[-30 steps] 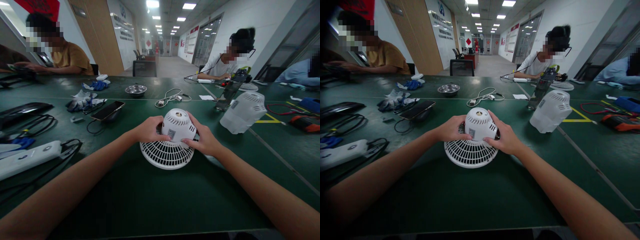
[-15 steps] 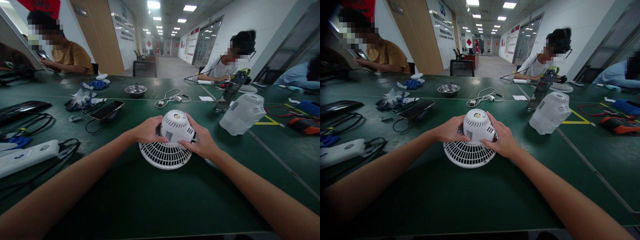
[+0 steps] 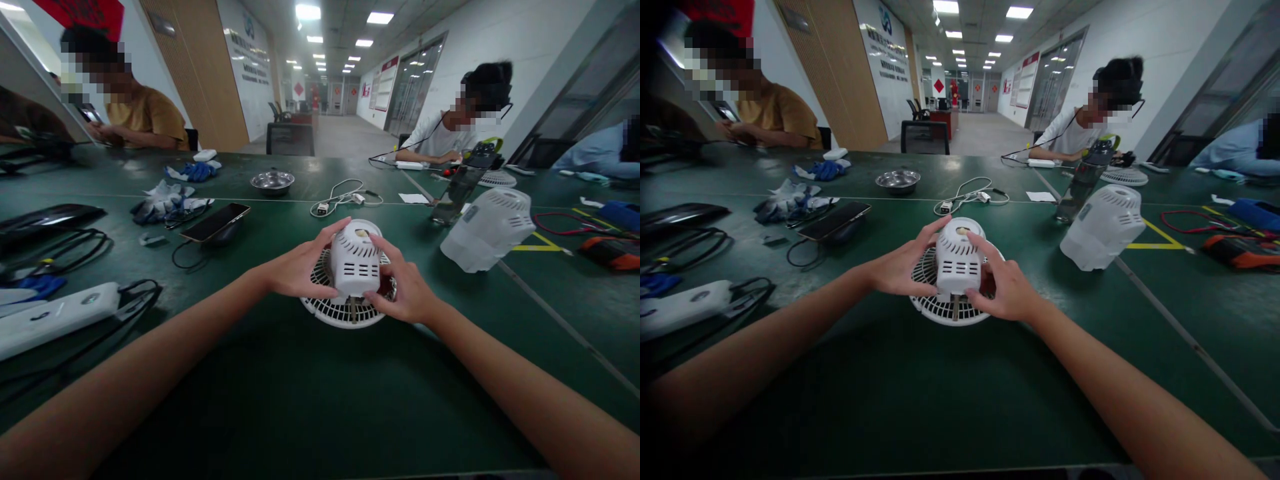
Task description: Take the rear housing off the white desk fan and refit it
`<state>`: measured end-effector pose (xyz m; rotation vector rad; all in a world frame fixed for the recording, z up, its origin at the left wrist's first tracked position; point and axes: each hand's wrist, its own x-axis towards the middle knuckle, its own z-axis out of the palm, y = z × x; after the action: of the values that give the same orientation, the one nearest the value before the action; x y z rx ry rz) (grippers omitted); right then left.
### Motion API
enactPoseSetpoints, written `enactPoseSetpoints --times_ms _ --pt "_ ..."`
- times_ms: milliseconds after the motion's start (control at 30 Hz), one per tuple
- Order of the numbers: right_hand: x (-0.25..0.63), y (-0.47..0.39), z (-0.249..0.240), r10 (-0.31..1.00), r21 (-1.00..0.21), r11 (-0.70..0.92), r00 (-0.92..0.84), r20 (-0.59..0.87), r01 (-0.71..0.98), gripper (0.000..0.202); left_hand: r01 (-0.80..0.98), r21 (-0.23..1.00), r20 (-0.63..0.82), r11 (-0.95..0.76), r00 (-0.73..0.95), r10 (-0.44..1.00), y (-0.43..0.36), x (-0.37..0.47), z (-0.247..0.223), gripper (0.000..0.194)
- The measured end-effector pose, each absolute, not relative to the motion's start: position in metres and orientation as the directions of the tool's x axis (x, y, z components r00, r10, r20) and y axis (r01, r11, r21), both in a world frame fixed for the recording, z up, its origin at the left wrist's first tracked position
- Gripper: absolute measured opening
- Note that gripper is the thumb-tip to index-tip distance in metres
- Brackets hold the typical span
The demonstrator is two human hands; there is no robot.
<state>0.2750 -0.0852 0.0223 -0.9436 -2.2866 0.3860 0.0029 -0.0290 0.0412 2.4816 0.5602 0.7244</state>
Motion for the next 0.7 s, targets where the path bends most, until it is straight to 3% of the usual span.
enactPoseSetpoints --times_ms 500,700 --pt "0.273 -0.086 0.031 0.703 -0.491 0.709 -0.567 0.429 0.506 0.09 0.292 0.481 0.479 -0.827 0.703 0.527 -0.036 0.012 0.029 0.11" --pt "0.274 -0.085 0.033 0.709 -0.483 0.702 -0.579 0.403 0.523 0.09 0.261 0.514 0.432 -0.817 0.744 0.509 -0.022 0.004 0.025 0.121"
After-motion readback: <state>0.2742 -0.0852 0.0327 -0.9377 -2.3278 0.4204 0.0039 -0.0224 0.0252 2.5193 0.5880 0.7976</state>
